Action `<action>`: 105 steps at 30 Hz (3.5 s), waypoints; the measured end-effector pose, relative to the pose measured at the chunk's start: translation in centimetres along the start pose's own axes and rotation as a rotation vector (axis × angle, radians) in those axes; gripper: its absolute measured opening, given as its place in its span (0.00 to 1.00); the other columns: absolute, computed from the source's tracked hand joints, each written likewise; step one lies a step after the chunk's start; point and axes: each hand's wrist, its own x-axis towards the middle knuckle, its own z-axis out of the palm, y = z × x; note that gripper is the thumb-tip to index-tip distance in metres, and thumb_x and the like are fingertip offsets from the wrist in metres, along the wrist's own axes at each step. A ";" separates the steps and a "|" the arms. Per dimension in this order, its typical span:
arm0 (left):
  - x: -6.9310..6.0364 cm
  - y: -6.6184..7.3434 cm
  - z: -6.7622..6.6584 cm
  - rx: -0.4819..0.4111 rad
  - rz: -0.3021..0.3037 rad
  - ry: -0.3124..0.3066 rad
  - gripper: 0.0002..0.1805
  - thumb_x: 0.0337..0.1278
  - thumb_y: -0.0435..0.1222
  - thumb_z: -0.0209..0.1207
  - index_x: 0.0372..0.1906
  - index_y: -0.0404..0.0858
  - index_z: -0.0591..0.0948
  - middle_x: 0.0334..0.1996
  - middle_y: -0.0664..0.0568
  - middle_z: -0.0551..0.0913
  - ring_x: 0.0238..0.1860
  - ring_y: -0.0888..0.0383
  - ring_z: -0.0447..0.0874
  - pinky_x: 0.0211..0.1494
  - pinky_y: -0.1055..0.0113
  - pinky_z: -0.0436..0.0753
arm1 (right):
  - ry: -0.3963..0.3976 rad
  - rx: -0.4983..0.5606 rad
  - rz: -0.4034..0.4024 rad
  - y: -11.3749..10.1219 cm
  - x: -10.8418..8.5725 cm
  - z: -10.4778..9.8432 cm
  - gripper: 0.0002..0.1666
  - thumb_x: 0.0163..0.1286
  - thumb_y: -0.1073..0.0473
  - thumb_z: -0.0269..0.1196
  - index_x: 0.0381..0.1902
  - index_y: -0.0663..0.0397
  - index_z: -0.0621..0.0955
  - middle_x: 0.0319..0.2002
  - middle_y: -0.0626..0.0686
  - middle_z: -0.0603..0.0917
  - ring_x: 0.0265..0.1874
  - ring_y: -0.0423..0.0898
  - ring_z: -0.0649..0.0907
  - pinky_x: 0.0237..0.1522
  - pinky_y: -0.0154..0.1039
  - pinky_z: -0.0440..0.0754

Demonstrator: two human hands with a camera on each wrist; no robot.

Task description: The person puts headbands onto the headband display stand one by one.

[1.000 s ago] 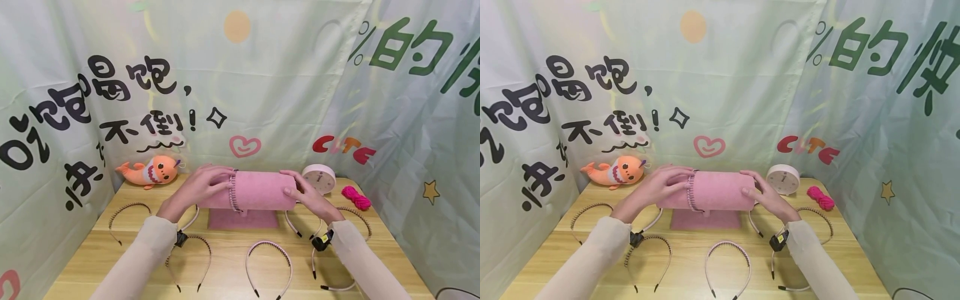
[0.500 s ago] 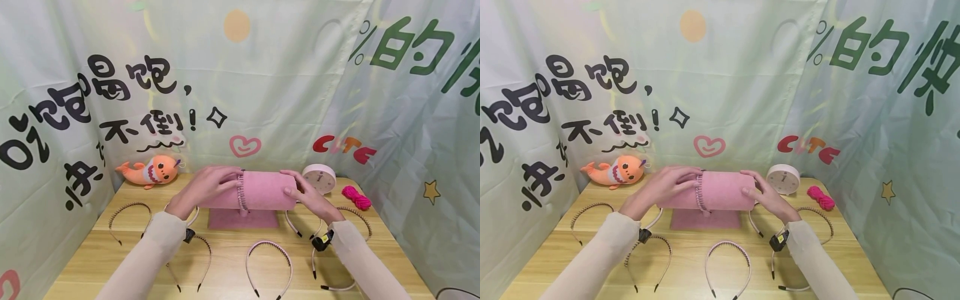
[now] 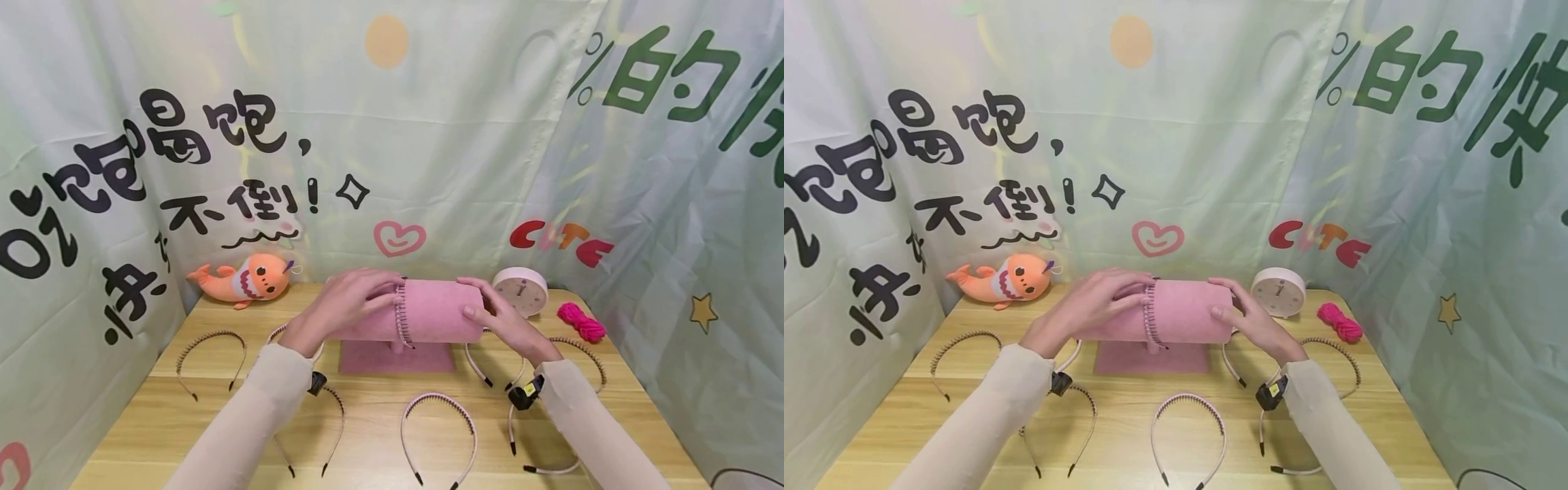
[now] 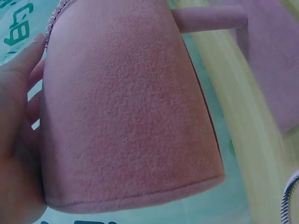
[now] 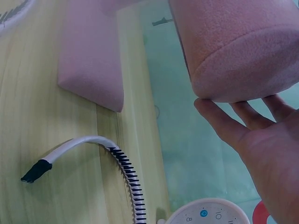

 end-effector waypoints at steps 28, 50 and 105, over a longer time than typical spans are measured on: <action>-7.0 -5.1 -4.3 -0.031 0.021 0.064 0.18 0.79 0.40 0.64 0.66 0.44 0.86 0.66 0.51 0.87 0.72 0.46 0.81 0.81 0.40 0.73 | -0.013 0.008 0.004 -0.2 0.0 0.1 0.35 0.87 0.51 0.58 0.85 0.38 0.62 0.83 0.61 0.63 0.77 0.65 0.69 0.63 0.48 0.83; -16.2 -9.8 -1.1 -0.200 -0.131 0.010 0.15 0.76 0.37 0.67 0.61 0.44 0.88 0.58 0.50 0.90 0.50 0.54 0.91 0.52 0.55 0.92 | -0.010 -0.003 -0.010 -0.1 0.0 0.0 0.35 0.87 0.52 0.58 0.85 0.39 0.62 0.83 0.62 0.62 0.77 0.63 0.69 0.62 0.42 0.84; -20.4 -10.6 4.2 -0.435 -0.208 -0.322 0.14 0.75 0.39 0.68 0.59 0.45 0.90 0.52 0.55 0.87 0.46 0.71 0.80 0.50 0.69 0.86 | -0.012 0.030 -0.001 -0.2 0.0 0.2 0.35 0.87 0.52 0.58 0.85 0.39 0.62 0.83 0.62 0.63 0.76 0.62 0.70 0.62 0.42 0.85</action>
